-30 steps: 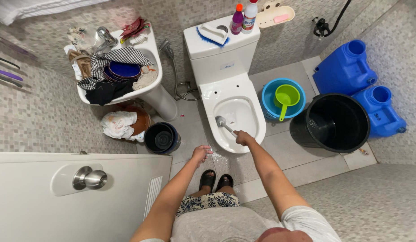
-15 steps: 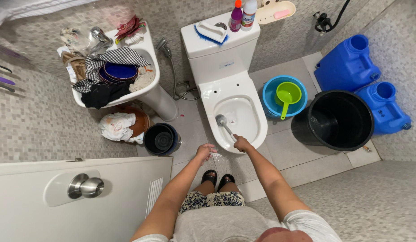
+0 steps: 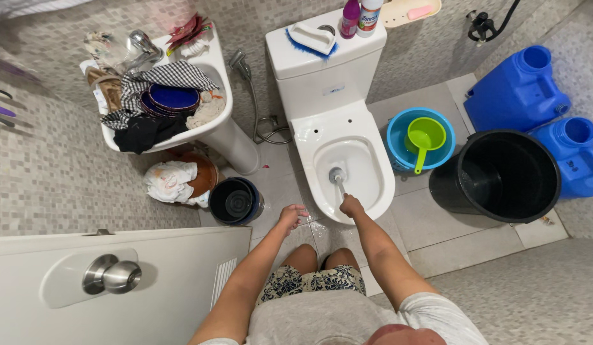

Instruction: The person scrubs the inside of a white toilet bowl using a long-handled brush. They repeatedly move the brush around the bowl's interior surfaces, focusing on the rim and sides, while standing in a small tiled bathroom.

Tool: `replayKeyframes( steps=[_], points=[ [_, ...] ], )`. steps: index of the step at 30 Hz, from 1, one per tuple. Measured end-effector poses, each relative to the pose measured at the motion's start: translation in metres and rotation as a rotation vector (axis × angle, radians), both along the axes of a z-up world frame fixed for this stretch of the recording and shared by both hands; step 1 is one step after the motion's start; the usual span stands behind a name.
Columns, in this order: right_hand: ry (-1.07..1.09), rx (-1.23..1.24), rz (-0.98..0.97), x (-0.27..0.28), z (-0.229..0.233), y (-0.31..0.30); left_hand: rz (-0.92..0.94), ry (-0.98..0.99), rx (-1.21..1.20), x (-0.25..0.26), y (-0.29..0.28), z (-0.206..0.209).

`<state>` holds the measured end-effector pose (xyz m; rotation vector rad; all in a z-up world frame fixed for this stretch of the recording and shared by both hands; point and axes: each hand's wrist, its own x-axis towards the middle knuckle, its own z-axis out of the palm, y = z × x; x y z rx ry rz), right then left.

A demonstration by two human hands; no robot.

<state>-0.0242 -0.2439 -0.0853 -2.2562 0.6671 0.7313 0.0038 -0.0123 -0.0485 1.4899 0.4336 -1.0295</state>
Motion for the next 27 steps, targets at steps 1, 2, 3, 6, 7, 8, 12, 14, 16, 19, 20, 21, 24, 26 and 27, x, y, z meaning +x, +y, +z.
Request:
replayKeyframes(
  steps=[1,2,3,6,7,8,12,14,16,19,20,21,24,26,27],
  points=[
    [0.052,0.032,-0.059,0.001,0.002,0.005,0.001,0.002,0.004,-0.001,0.001,-0.002],
    [0.04,0.062,-0.093,0.002,0.004,0.009,0.003,0.003,0.009,-0.001,0.002,-0.004],
    [0.028,0.093,-0.126,0.004,0.007,0.013,0.002,0.009,0.01,-0.001,0.002,-0.005],
    [0.037,0.376,-0.428,0.01,0.022,0.025,-0.006,0.005,0.003,0.001,-0.001,-0.006],
    [0.048,0.502,-0.561,0.012,0.026,0.027,-0.014,-0.006,-0.005,0.001,-0.001,-0.006],
    [0.054,0.549,-0.6,0.014,0.03,0.025,-0.022,-0.017,-0.012,0.0,-0.002,-0.006],
    [0.026,0.703,-0.728,0.017,0.038,0.017,-0.028,-0.014,-0.015,0.003,-0.003,-0.003],
    [0.001,0.737,-0.753,0.012,0.038,0.017,-0.034,-0.017,-0.014,0.0,-0.002,-0.002],
    [-0.015,0.75,-0.75,0.005,0.037,0.022,-0.028,-0.005,-0.017,-0.003,0.0,0.0],
    [0.001,0.659,-0.629,-0.01,0.039,0.027,-0.028,0.003,0.005,-0.008,0.002,0.004],
    [-0.002,0.636,-0.589,-0.016,0.041,0.027,-0.032,0.004,0.016,-0.01,0.002,0.006],
    [-0.003,0.613,-0.549,-0.024,0.043,0.026,-0.031,0.006,0.011,-0.011,0.003,0.008],
    [-0.006,0.54,-0.442,-0.045,0.051,0.025,-0.036,0.014,0.002,-0.014,0.002,0.016],
    [-0.014,0.51,-0.403,-0.051,0.057,0.022,-0.05,0.014,0.004,-0.014,-0.001,0.021],
    [-0.019,0.508,-0.398,-0.052,0.059,0.023,-0.055,0.008,-0.002,-0.015,-0.001,0.023]
  ],
)
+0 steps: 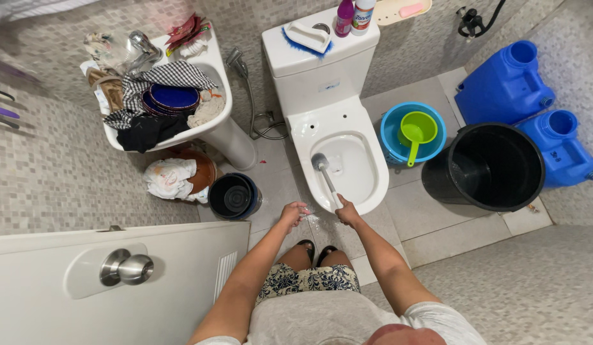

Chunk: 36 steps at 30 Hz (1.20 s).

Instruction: The person scrubs the inside of a white toilet bowl using a long-handled brush. They repeatedly move the brush around the bowl's interior surfaces, focusing on the rim and sides, while standing in a small tiled bathroom.

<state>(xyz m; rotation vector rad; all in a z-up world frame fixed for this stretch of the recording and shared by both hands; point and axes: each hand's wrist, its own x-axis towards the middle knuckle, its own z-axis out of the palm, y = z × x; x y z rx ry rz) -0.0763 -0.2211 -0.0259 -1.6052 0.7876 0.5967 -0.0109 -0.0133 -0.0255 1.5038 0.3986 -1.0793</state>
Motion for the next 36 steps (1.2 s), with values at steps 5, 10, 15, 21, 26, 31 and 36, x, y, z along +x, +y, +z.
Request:
replayKeyframes(
  steps=[5,10,15,21,26,31,36],
  points=[
    [-0.041,0.071,-0.093,0.016,0.011,0.005,0.006,-0.011,-0.019,-0.001,-0.002,0.012],
    [0.019,-0.077,0.105,0.018,0.02,-0.006,0.003,-0.015,0.02,-0.003,0.007,0.021],
    [0.08,-0.415,0.606,0.001,0.026,-0.029,0.001,-0.014,0.016,-0.009,0.011,0.03],
    [0.158,-0.773,0.868,-0.026,0.041,-0.032,-0.002,-0.026,-0.016,-0.01,0.002,0.042],
    [0.329,-0.951,0.906,-0.02,0.047,-0.039,0.0,-0.011,0.006,-0.013,-0.005,0.051],
    [0.347,-1.076,0.676,-0.018,0.053,-0.066,0.003,-0.005,0.008,-0.021,-0.007,0.056],
    [0.44,-0.864,0.741,-0.028,0.058,-0.061,0.016,0.031,0.013,-0.035,-0.011,0.061]
  ],
)
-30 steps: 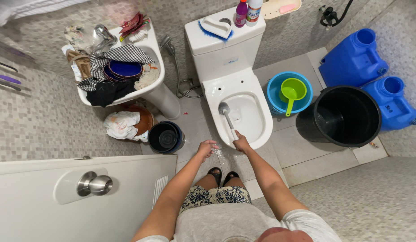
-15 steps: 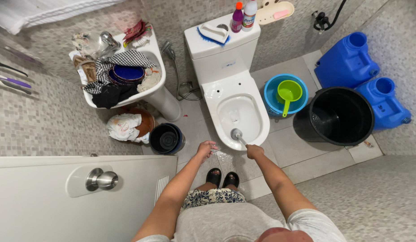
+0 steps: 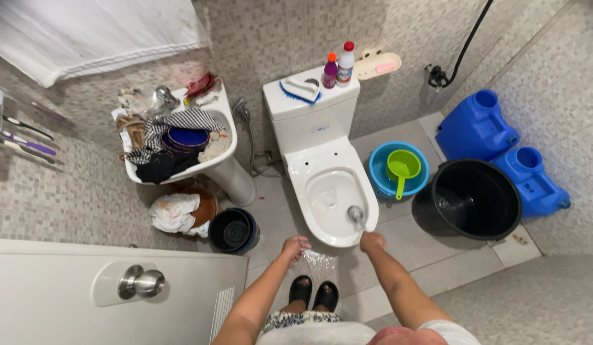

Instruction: The person scrubs the inside of a white toilet bowl using a long-handled brush. They repeatedly move the brush around the bowl's interior surfaces, focusing on the rim and sides, while standing in a small tiled bathroom.

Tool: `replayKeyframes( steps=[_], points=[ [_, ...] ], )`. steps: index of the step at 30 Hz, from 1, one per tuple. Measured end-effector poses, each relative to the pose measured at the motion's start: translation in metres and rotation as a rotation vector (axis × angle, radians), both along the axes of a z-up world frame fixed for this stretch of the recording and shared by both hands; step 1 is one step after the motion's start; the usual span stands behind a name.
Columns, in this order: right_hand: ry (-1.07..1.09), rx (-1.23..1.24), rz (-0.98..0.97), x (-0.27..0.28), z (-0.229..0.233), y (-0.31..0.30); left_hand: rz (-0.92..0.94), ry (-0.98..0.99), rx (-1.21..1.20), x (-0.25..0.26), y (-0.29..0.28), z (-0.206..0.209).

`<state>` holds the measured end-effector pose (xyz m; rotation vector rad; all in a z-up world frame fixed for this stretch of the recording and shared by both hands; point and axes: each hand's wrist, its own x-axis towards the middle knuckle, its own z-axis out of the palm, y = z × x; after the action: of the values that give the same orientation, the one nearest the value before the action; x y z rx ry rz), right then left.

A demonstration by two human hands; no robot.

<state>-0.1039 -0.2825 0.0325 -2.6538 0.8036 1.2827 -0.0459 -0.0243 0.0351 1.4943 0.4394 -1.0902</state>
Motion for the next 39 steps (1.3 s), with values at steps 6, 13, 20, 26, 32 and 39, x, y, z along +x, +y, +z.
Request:
replayKeyframes(
  steps=[6,13,20,26,32,39],
  points=[
    [-0.125,0.282,-0.224,-0.003,-0.013,0.047,0.015,0.033,-0.014,-0.013,-0.006,0.0],
    [-0.253,0.747,-0.65,0.047,-0.037,0.058,0.025,0.049,-0.028,-0.019,-0.015,-0.006],
    [-0.173,0.525,-0.465,0.028,-0.03,0.038,0.042,0.079,-0.028,-0.021,-0.012,-0.01],
    [-0.076,0.034,-0.026,0.027,-0.014,-0.01,0.02,0.068,-0.001,-0.011,-0.001,-0.016],
    [-0.07,-0.13,0.058,0.051,-0.001,-0.025,0.001,0.079,0.013,-0.01,-0.001,-0.022],
    [-0.053,0.04,-0.107,0.039,-0.023,0.006,0.019,0.072,0.015,-0.007,0.007,-0.019]
  ],
)
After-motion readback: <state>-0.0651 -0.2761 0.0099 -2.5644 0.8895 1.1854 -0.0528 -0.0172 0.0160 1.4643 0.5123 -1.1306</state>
